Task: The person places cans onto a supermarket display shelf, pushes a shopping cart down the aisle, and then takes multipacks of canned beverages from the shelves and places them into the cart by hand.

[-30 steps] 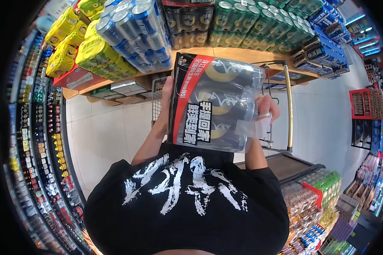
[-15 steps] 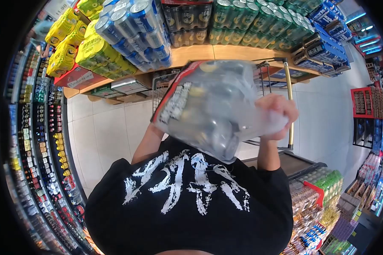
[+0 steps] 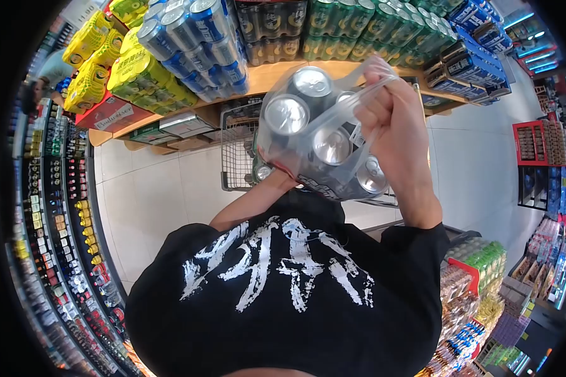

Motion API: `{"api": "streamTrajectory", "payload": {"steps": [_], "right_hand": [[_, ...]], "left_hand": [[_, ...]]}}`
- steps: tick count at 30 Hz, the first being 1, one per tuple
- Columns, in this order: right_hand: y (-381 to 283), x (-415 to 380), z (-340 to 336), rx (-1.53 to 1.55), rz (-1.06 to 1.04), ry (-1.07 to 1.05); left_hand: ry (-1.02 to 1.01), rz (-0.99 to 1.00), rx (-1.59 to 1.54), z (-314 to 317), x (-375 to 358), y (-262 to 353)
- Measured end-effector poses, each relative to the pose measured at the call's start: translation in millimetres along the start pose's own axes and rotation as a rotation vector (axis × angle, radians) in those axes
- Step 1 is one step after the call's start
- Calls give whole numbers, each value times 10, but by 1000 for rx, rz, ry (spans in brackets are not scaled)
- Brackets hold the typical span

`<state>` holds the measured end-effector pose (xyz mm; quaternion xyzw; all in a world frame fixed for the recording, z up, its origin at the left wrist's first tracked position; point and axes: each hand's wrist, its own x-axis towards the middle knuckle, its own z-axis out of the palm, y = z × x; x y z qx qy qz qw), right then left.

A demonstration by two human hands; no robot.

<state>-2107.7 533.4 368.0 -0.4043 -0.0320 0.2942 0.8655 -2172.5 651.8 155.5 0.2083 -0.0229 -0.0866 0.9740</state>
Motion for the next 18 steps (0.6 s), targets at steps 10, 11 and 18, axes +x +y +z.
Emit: {"api": "streamTrajectory", "payload": {"steps": [10,11,18], "right_hand": [[-143,219,-745,403,49,39],[-149,278,-792,410,45,57],[131,594,-1142,151,-107,312]], "left_hand": [[260,-221,-113,-162,-384,260],[301,-210,-126,-151,-379,297],[540,-75,472,110,-454,678]]}}
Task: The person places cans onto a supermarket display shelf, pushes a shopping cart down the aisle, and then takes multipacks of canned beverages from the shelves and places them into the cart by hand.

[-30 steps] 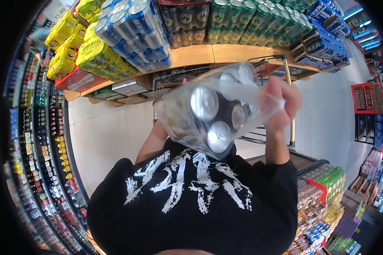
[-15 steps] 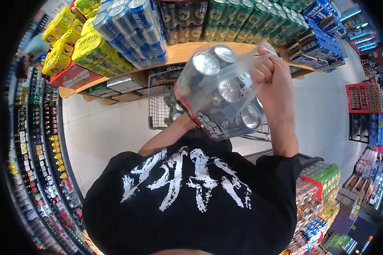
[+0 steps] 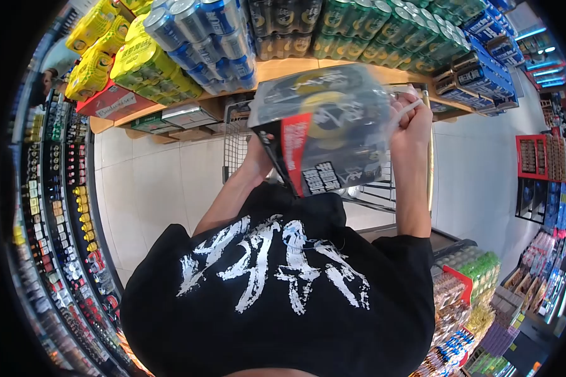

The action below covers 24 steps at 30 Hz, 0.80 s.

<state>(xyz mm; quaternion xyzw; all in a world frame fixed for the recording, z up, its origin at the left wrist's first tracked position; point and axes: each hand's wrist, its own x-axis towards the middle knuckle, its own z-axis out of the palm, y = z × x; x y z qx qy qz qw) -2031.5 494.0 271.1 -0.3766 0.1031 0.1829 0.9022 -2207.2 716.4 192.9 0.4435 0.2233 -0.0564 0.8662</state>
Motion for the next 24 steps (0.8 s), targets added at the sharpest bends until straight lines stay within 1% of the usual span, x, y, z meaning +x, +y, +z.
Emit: {"api": "streamTrajectory", "payload": {"steps": [1,2,3,5,6,7,8,10,12,13,14,17,18,21,22,23,24], "right_hand": [[110,-55,187,-57,-61,130],[224,-114,434,-117,-123,256],[240,-112,478,-98,-118,228],[273,-103,568,-61,-107,171],[210,-91,493,94,-13,-66],[177,-85,443,251,76,-301],[191,-33,432,98,-40,-93],[281,-116,732,18,28,-108],[454,-128,832,-48,71,-129],[547,-61,892,-77,72,-161],[647,-9,924,-109,79,-187],[1015,189,876,-185,114,-273],[1120,309,840,-244,137,-307],[1553,629,746,-421,122,-328],[1728,714,685,-580,63,-308],[1910,767,587,-740,4,-280],[2077,791,483,-871,-29,-333]], "left_hand": [[-107,91,37,27,-123,91],[-30,106,40,33,-118,83],[46,122,43,44,-101,75],[30,54,-2,-129,75,-56],[16,16,-22,-123,84,-15],[8,75,-142,-7,-32,125],[-45,31,-279,-87,58,74],[-155,-45,-500,-275,283,15],[-183,-75,-617,-399,359,-2],[-203,-73,-671,-474,477,36],[-237,-12,-676,-612,670,-87],[-220,-38,-818,-913,860,-151],[-207,-58,-927,-968,786,-77],[-202,-77,-854,-1343,800,-116],[-72,-92,-669,-1584,959,-289],[-2,-68,-483,-1641,1009,-342],[107,-79,-390,-1716,1094,-479]]}}
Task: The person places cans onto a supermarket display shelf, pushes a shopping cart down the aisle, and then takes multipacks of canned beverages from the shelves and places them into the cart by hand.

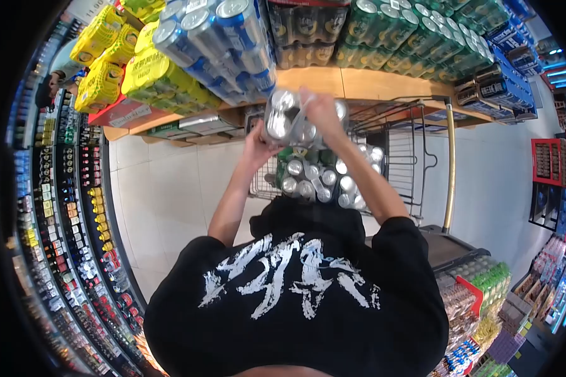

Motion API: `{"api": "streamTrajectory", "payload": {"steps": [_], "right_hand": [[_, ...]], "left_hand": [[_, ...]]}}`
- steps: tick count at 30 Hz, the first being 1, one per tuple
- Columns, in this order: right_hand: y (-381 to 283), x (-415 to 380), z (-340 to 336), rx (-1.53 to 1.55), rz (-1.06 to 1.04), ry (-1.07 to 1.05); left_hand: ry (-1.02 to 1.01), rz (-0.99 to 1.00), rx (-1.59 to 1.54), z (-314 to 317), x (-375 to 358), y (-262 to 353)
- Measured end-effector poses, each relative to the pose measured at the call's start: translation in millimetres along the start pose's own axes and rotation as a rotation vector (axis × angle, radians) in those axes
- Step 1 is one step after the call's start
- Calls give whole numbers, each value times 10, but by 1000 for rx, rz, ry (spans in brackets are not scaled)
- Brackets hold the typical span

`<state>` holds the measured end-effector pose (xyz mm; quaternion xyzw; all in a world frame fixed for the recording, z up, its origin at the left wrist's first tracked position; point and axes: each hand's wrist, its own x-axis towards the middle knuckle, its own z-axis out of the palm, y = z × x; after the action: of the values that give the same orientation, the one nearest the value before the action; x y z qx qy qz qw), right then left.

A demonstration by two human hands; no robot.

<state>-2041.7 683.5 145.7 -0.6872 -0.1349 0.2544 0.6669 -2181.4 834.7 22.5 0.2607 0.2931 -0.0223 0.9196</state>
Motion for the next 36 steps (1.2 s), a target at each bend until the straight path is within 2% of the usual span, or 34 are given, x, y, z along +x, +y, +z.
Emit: {"api": "streamTrajectory", "payload": {"steps": [1,3,5,7,8,11,12,15,17,20,21,23,24,27,29,30,32,34,36], "right_hand": [[189,43,39,-136,-36,-37],[649,145,68,-288,-185,-73],[877,138,30,-451,-63,-184],[1153,88,86,-430,-147,-204],[1196,60,64,-492,-94,-272],[1367,-20,63,-422,4,-233],[1417,-14,62,-431,11,-222],[1540,-65,88,-459,22,-192],[1541,-65,53,-496,-7,-178],[1649,-94,-57,-559,-27,-99],[1676,-104,-108,-565,13,-116],[1738,-157,-226,-578,95,-148],[1842,-168,-285,-573,118,-171],[2058,-155,-322,-561,-39,-170],[2075,-168,-296,-557,-5,-102],[2095,-170,-298,-562,3,-86],[2113,-156,-316,-657,69,-115],[2159,-186,-343,-685,-25,-78],[2183,-253,-379,-710,-79,-55]], "left_hand": [[108,18,91,-124,148,-86],[176,-48,55,-490,458,-297],[253,-79,117,-641,574,-383],[103,-185,58,-1426,973,-659],[218,-271,87,-1638,1073,-729],[401,-347,247,-1541,1058,-729],[202,-305,247,-1544,1070,-729],[178,-284,254,-1494,1143,-832],[217,-369,313,-1528,1276,-886],[204,-395,445,-2441,1871,-1539],[218,-460,426,-2179,1766,-1529],[201,-420,351,-1674,1480,-1426],[193,-435,383,-1705,1471,-1463],[219,-502,544,-1871,1549,-1495],[298,-590,739,-1883,1563,-1440],[244,-626,733,-1979,1580,-1467],[230,-536,648,-1592,1313,-1291],[176,-524,569,-1148,1032,-1035],[186,-487,638,-1203,997,-1057]]}}
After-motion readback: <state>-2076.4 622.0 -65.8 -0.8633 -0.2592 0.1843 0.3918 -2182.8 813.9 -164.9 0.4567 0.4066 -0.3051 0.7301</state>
